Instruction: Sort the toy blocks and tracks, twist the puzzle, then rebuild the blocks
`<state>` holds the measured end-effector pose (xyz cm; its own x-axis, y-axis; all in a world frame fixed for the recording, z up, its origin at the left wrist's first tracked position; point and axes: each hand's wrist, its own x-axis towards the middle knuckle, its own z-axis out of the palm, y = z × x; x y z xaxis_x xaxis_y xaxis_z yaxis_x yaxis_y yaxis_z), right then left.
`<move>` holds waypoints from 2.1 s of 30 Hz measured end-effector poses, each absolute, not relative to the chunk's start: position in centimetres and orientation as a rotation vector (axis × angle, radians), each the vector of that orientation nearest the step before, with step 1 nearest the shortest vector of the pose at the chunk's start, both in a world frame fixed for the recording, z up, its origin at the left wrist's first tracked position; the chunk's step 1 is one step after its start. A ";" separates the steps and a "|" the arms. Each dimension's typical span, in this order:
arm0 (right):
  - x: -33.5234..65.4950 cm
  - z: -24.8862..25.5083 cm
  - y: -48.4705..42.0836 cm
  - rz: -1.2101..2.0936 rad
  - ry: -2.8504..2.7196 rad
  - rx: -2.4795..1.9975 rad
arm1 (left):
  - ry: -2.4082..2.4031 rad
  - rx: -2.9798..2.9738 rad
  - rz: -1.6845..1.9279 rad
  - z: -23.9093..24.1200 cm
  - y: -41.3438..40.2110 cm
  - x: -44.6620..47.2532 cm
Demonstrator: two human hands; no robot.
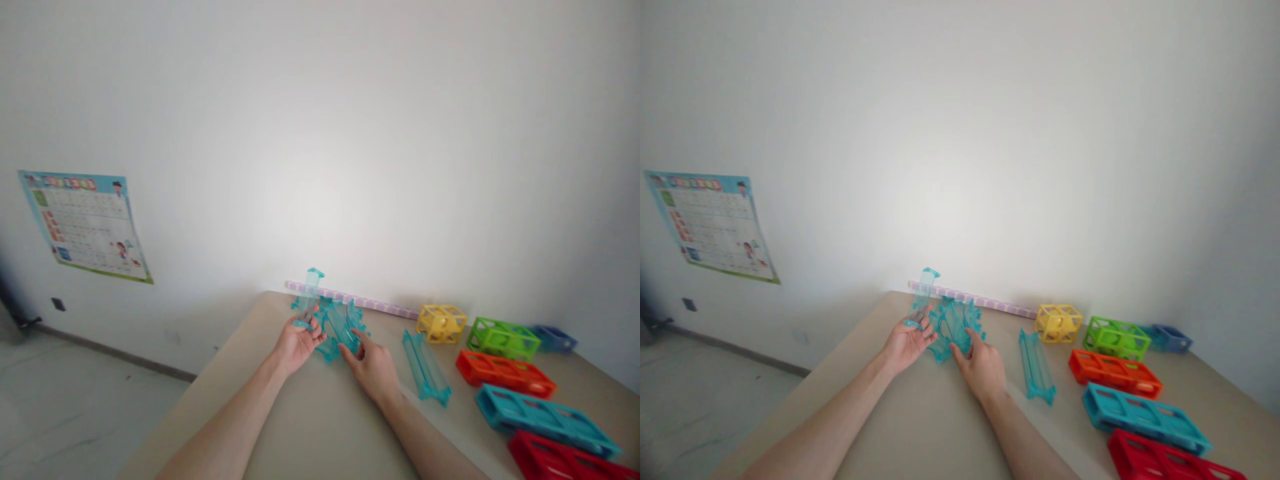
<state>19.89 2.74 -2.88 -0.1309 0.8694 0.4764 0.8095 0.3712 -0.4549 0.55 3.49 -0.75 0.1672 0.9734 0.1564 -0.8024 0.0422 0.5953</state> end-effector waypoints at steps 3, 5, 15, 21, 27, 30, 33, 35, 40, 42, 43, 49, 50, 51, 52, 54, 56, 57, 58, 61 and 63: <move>19.7 -2.7 2.7 0.116 -1.948 -1.478 | 0.335 0.654 1.373 -1.1 3.6 0.7; 19.7 -2.7 2.7 0.126 -1.948 -1.490 | 0.343 0.654 1.373 -1.3 3.7 0.7; 19.7 -2.7 2.7 0.146 -1.931 -1.491 | 0.337 0.676 1.374 -1.4 3.8 0.7; 19.8 -2.8 2.9 0.184 -1.899 -1.506 | 0.303 0.662 1.361 -1.5 3.8 0.7; 19.7 -2.8 3.0 0.204 -1.885 -1.512 | 0.296 0.657 1.357 -1.7 3.9 0.6; 19.7 -2.8 3.0 0.211 -1.880 -1.491 | 0.301 0.646 1.359 -1.7 4.0 0.6; 19.8 -2.9 3.0 0.211 -1.869 -1.477 | 0.308 0.634 1.360 -1.7 4.1 0.6; 19.8 -2.9 3.0 0.220 -1.861 -1.472 | 0.310 0.623 1.360 -1.7 4.1 0.6; 19.8 -3.0 3.0 0.231 -1.856 -1.459 | 0.301 0.604 1.357 -1.6 4.1 0.4; 19.7 -3.0 3.0 0.240 -1.852 -1.456 | 0.299 0.600 1.357 -1.7 4.1 0.4; 19.7 -3.0 3.0 0.246 -1.849 -1.456 | 0.299 0.599 1.360 -1.7 4.2 0.4; 19.8 -3.0 3.1 0.279 -1.822 -1.440 | 0.316 0.586 1.369 -1.7 4.2 0.4; 19.8 -3.0 3.1 0.285 -1.815 -1.431 | 0.313 0.587 1.372 -1.7 4.2 0.4; 19.8 -3.1 3.1 0.293 -1.807 -1.421 | 0.310 0.587 1.374 -1.7 4.2 0.4; 19.8 -3.1 3.2 0.300 -1.801 -1.410 | 0.307 0.586 1.376 -1.8 4.2 0.4; 19.9 -3.2 3.1 0.309 -1.786 -1.384 | 0.305 0.584 1.376 -1.9 4.2 0.4; 19.8 -3.2 3.1 0.310 -1.759 -1.362 | 0.309 0.584 1.377 -1.9 4.2 0.4; 19.8 -3.1 3.0 0.310 -1.743 -1.350 | 0.310 0.583 1.378 -1.9 4.2 0.4; 19.8 -3.1 2.9 0.308 -1.721 -1.338 | 0.313 0.582 1.380 -1.8 4.1 0.4; 19.7 -2.9 2.7 0.339 -1.636 -1.302 | 0.324 0.580 1.380 -1.7 4.1 0.5; 19.7 -2.7 2.6 0.416 -1.556 -1.276 | 0.336 0.576 1.379 -1.6 4.1 0.6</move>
<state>19.66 2.60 -2.72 0.0998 0.8683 0.4858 0.5096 0.3747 -0.7745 0.60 4.07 -1.60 0.1751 0.9788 0.1059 -0.8203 0.0856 0.5654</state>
